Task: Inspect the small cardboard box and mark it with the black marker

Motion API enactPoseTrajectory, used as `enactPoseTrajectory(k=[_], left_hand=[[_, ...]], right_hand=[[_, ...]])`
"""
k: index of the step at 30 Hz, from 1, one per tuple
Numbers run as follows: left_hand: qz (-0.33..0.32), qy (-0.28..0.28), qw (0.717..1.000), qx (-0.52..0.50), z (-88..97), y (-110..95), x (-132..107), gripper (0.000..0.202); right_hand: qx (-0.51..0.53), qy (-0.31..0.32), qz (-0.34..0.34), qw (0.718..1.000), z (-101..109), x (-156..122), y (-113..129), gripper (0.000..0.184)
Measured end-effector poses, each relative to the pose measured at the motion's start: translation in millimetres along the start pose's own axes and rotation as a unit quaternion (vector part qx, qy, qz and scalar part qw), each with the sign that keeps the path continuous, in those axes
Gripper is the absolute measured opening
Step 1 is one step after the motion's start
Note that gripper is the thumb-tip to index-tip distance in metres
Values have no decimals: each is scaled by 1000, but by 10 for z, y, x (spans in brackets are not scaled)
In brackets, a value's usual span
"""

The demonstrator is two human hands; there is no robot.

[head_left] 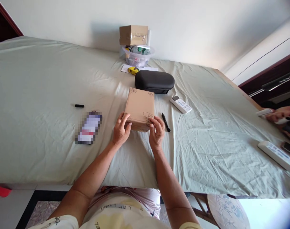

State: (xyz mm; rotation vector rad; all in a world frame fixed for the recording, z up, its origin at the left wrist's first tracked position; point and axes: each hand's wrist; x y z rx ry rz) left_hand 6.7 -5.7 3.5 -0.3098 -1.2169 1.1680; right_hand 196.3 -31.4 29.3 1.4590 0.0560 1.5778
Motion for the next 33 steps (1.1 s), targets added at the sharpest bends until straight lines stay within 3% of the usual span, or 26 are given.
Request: enactPoseTrajectory(k=[11,19,23,28,33], left_hand=[[11,-24,999,-30,34,-22,41,35],[55,-38,993,-101,85,-12,95,35],[115,-20,979,-165,29,2,53,41],[164,52,960,-223,-80,-20,-46,43],[154,0,979,-132,-35,-59,-42,39]], right_hand=[[59,47,-146,986,33,5,-191,55],[60,120,-185,973,42,14,-158,62],[50,47,-186,980,56,22,-154,58],[66,-52,-182,980,65,59,-175,57],[50,-80,-111,989,42,39,-109,50]])
Point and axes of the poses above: each hand's wrist, its own x-axis towards the middle knuckle, its own z-axis out of the back of the hand, y = z × x, and after that the axes turned 8 degrees about z, right-handed
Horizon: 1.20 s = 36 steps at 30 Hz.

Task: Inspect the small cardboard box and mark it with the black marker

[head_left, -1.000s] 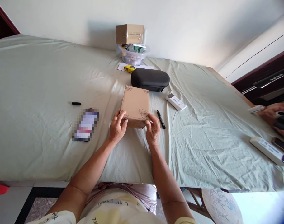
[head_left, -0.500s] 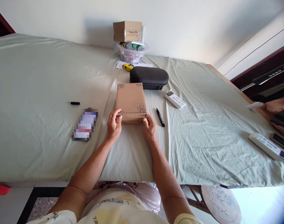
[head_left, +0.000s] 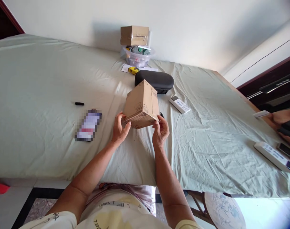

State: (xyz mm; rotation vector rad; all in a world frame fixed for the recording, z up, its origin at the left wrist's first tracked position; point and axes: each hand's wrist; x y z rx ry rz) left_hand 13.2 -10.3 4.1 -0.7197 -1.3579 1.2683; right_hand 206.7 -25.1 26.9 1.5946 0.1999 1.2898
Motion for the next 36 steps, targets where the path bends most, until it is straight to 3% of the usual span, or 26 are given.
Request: enactPoseTrajectory(k=[5,10,14,18,23,28,31,36], left_hand=[[-28,-14,997,71,110,-34,67,39],[-46,19,989,136,140,-42,91,54],[-49,26,989,136,92,5,88,67],[-37,15,996,83,53,107,104,63],[-16,32,998,60,54,163,114,47],[-21,36,998,56,56,144,95,41],[-20,25,998,59,56,148,99,39],[-31,36,996,70,23,151,82,42]], right_hand=[[-10,20,59,998,-21,-36,35,42],[19,61,7,998,-61,-45,-19,46],[-29,180,-55,982,-97,-83,-100,36],[-149,280,-13,948,-103,-136,-164,23],[-283,268,24,921,-97,-193,-176,13],[-286,274,-4,918,-102,-171,-157,10],[-248,267,-5,931,-110,-160,-169,17],[-247,229,1,941,-137,-226,-209,44]])
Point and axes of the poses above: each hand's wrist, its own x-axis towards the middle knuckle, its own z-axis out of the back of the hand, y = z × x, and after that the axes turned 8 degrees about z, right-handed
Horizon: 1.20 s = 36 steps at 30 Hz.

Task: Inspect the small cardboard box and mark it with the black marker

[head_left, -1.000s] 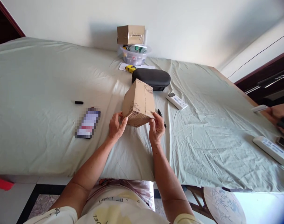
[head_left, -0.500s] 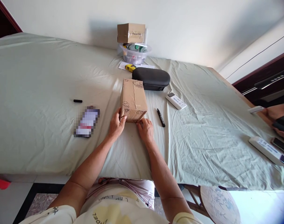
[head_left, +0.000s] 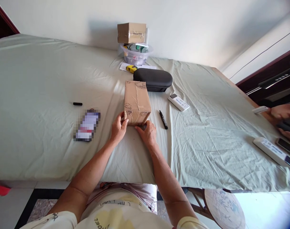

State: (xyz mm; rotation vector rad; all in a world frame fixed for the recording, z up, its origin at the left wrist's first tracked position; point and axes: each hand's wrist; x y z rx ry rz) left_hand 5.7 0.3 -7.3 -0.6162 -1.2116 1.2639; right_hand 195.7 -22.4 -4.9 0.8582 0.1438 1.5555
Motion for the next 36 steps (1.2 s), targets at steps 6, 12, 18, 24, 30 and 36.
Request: enactPoseTrajectory(k=[6,12,18,24,30,36], left_hand=[[-63,-16,996,58,-74,-27,-78,70],[-53,-3,996,65,-100,-9,-107,84],[-26,-8,998,48,-78,41,-62,89],[-4,-21,998,51,-28,52,-30,85],[1,-25,999,49,44,-56,3,72],[-55,-54,997,-9,66,-142,10,50]], right_hand=[[-1,-58,-12,998,-76,-44,72,59],[45,-36,-30,998,8,5,117,53],[85,-7,-4,996,77,22,133,30],[88,51,24,995,106,28,148,24],[122,27,56,991,212,70,175,38],[223,-27,-10,974,218,51,204,47]])
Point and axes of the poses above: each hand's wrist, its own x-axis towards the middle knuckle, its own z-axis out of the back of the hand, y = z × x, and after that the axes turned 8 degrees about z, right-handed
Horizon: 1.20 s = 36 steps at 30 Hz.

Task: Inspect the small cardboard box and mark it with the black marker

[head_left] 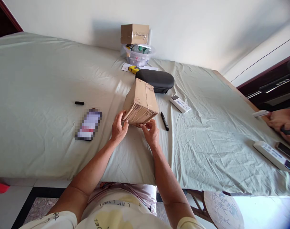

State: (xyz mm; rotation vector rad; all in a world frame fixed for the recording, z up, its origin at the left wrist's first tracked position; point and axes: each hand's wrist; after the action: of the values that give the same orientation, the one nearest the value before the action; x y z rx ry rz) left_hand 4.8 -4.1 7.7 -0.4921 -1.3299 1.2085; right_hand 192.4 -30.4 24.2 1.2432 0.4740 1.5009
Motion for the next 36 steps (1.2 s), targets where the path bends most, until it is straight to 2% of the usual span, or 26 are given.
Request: enactPoseTrajectory(k=[3,5,8,13,16,19,24,27,30,33,36], left_hand=[[-20,-18,1000,-15,24,-13,14,43],[-34,-15,999,-24,46,-21,27,39],[-42,-4,999,-31,67,-33,44,37],[-44,-1,998,-39,73,-47,55,38],[-50,-9,998,-47,86,-53,68,36],[-41,-32,996,-70,108,-51,92,33],[-11,-85,990,-111,138,-30,134,31],[-7,-103,990,-100,158,-15,150,31],[-27,-102,991,-79,181,-16,160,28],[-65,-98,992,-45,197,-56,154,23],[-106,-73,992,5,186,-124,117,24]], right_hand=[[30,-5,-8,1000,-12,-31,-2,83],[38,-1,1,999,-12,-37,-15,89],[30,-27,38,998,5,-15,-46,84],[-12,-124,101,987,85,33,-76,76],[-17,-149,115,982,124,32,-76,60],[-5,-157,101,982,127,18,-78,46],[6,-120,75,990,108,27,-56,45],[-59,-86,90,991,112,54,-27,45],[-97,-60,93,989,115,69,-7,46],[-84,-33,68,994,105,58,9,50],[-92,-31,41,994,93,36,24,57]])
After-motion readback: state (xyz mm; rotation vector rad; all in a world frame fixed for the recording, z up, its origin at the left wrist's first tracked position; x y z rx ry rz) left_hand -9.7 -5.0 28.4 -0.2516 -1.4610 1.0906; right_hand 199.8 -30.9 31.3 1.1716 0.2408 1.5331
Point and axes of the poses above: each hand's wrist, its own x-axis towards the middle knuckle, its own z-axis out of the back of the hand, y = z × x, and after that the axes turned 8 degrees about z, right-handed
